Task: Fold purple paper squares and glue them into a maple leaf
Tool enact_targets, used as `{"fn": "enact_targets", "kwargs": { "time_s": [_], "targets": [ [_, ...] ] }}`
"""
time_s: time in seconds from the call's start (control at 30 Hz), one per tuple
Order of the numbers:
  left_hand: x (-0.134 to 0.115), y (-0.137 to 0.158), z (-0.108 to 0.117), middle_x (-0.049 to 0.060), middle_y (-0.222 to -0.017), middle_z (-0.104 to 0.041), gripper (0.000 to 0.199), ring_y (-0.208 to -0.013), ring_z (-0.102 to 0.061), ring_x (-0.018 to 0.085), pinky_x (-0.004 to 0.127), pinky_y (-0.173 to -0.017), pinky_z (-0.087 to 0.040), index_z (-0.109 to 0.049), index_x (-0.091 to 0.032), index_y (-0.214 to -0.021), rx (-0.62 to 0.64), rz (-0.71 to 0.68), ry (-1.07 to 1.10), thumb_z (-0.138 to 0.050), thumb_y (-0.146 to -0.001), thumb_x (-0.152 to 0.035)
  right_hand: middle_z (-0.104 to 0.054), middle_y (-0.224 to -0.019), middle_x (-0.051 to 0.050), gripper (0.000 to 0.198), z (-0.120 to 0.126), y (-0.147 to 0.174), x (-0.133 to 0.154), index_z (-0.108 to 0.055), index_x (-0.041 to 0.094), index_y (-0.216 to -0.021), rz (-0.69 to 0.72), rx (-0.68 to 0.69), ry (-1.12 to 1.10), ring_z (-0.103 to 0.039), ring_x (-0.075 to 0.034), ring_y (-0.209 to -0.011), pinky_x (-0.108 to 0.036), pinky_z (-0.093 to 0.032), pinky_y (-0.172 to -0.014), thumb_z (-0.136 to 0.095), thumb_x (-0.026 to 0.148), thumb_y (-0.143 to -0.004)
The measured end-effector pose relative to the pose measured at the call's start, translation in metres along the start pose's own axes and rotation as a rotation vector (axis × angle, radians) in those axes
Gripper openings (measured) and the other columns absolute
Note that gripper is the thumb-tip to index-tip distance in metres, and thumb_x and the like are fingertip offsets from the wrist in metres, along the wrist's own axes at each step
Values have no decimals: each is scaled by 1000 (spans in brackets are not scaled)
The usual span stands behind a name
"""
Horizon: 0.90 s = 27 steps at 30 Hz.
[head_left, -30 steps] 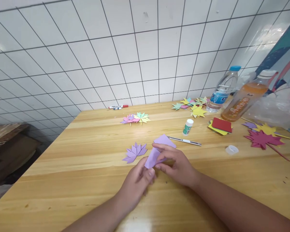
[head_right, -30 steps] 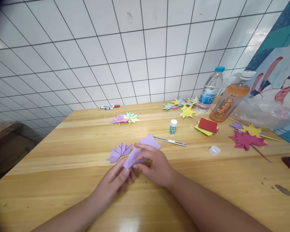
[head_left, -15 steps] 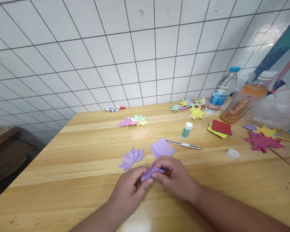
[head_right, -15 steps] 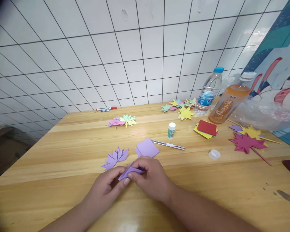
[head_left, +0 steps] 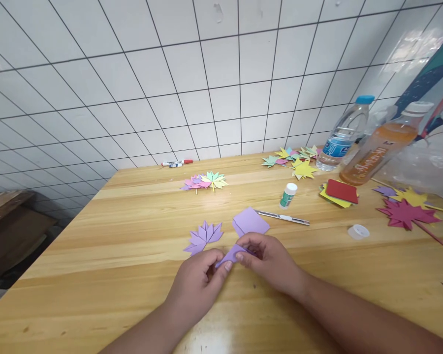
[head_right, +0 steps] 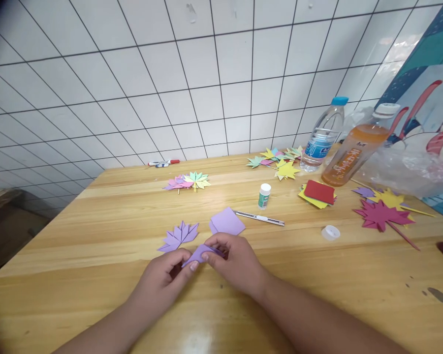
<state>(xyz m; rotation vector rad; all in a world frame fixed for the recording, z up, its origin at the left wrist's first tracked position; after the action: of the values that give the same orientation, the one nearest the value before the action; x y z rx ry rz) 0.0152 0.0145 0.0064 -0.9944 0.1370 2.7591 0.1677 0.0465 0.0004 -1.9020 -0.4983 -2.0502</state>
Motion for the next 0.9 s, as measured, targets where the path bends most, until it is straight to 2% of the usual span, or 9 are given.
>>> {"fn": "enact_targets", "kwargs": {
  "time_s": [0.17,0.4,0.73,0.9],
  "targets": [
    [-5,-1,1,-1,-63,-54,30,-60,-48,14,24,-55,-34,-58,-20,-76,24,-51,-18,-40,-87,-41,-65,-78,-2,13,0,1,2,-61,16,-80,18,3,23,-58,-14,-72,-25,-46,-67,-59,29,-76],
    [-5,-2,2,0,-63,-58,26,-58,-48,14,23,-55,-37,-63,-20,-75,-18,-79,109,-45,-83,-38,-64,-76,-2,12,0,-1,-1,-62,16,-80,29,-2,45,-57,-13,-69,-23,-45,-65,-58,27,-77],
    [-7,-2,0,-2,-62,-50,32,-58,-46,13,23,-54,-32,-56,-19,-73,66,-72,-10,-38,-88,-40,-65,-74,-2,13,1,1,-1,-63,16,-78,27,-11,92,-57,-13,-69,-23,-46,-65,-58,28,-77],
    [-7,-2,-1,-3,-58,-46,32,-56,-43,12,23,-53,-30,-51,-19,-65,65,-94,-17,-39,-88,-38,-64,-72,-1,11,0,1,0,-63,16,-77,40,-14,137,-56,-12,-67,-22,-45,-62,-58,26,-77]
  ]
}}
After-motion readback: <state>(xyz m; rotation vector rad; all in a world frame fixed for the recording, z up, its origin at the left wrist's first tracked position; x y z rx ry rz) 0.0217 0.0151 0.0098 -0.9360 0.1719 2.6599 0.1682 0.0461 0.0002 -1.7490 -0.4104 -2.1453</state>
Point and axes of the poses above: each hand's wrist, its own y-axis away from the middle knuckle, its own z-axis out of the back of the hand, x = y × z, the point moved 4 cm from there along -y, towards the middle knuckle
